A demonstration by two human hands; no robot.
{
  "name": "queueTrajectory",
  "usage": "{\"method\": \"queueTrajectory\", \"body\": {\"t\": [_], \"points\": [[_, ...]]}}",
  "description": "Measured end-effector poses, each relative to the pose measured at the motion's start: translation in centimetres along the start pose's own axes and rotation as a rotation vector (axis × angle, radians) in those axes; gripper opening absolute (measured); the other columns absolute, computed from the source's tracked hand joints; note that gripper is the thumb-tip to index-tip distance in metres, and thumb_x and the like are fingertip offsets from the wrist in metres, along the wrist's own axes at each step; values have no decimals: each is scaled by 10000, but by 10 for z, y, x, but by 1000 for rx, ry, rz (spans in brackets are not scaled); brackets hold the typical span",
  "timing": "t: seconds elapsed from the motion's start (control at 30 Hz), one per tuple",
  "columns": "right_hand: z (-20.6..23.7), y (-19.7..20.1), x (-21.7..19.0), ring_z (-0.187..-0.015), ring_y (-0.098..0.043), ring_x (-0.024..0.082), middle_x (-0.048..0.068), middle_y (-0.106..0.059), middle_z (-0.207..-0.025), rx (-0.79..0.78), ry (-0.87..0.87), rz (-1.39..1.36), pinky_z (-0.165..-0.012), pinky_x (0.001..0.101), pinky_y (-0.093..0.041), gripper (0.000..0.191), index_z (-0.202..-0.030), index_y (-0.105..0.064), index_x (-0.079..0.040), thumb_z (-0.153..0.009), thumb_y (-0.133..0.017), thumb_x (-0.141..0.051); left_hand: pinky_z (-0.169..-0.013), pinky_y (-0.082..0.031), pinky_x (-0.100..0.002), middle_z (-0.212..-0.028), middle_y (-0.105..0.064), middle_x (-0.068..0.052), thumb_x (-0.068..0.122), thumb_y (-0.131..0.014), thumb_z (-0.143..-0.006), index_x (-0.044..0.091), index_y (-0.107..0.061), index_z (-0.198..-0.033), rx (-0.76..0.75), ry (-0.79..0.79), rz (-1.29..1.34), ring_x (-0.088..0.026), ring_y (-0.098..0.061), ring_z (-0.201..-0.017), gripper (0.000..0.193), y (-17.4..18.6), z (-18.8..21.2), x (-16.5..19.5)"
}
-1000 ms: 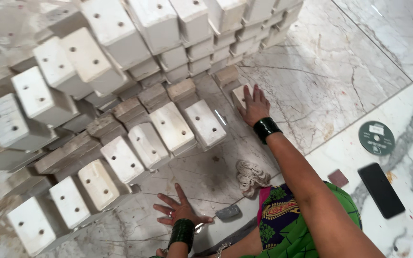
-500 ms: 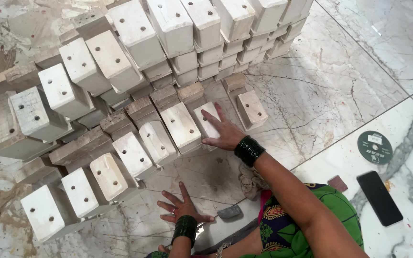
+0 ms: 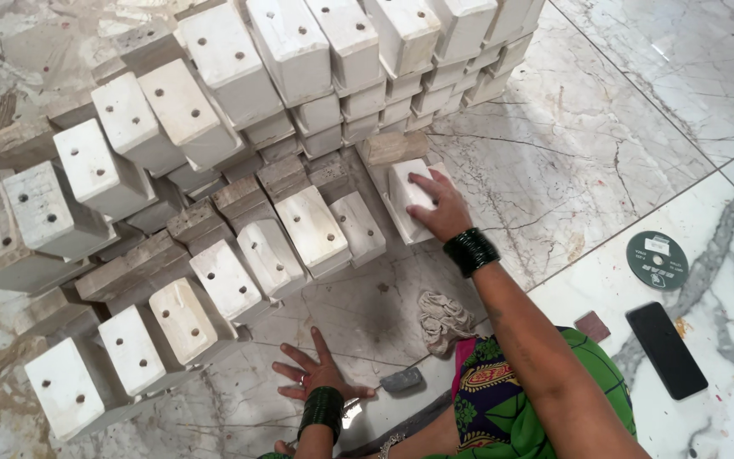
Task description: The person sits on the floor and wipes white rectangular blocks one at a time with a cloth, then places the wiped blocks onto a growing stack of similar blocks beside them. They continue picking up blocks, wiping their surfaces, and adding them to the arrangement.
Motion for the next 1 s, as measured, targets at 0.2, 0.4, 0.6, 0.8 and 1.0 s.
{"method": "queueTrajectory", "body": {"t": [0.2,0.4,0.6,0.8,1.0], "points": [[9,-7,-9,-1240,-621,377,210,-473,-1557,19,54,34,-995,418,-546,617,-1354,-649,-221,-752,-758,-303,-1093,51,-810,-1497,513,-352,580,-1047,-437,312,332,-1577,27,-15,2,-595,440,-1374,1809,3,2,0],[10,-22,9,-1225,-658,365,219,-500,-1531,-102,-36,126,-1052,409,-543,592,-1314,-689,-256,-728,-741,-325,-1076,40,-822,-1501,520,-360,596,-1041,-439,317,334,-1575,-1,-1,-7,-609,438,-1376,1805,-1,2,0],[19,-63,23,-1396,-499,382,213,-391,-1615,-6,64,156,-1116,449,-462,597,-1363,-633,-253,-783,-709,-369,-1074,32,-827,-1496,513,-372,610,-1039,-426,309,344,-1572,-5,-6,-8,-613,429,-1376,1821,0,1,1],[30,-90,32,-1561,-50,384,181,-209,-1680,-9,171,667,-1140,764,-20,582,-1468,-538,-316,-963,-482,-599,-1075,35,-825,-1489,517,-378,616,-1036,-425,307,350,-1568,-9,0,-18,-620,439,-1360,1823,-3,-1,-1],[34,-90,42,-1568,-14,412,129,-232,-1683,21,96,704,-1095,822,14,693,-1562,-406,-305,-971,-441,-664,-1059,43,-836,-1485,512,-387,595,-1046,-434,278,332,-1583,-38,21,-6,-646,446,-1345,1822,-6,-5,-3]]}}
Point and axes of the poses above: each hand's wrist, its own z-axis away from the middle knuckle, its own y-axis out of the back of the hand, x = y × z, the point moved 9 cm from there along -z, towards the middle knuckle
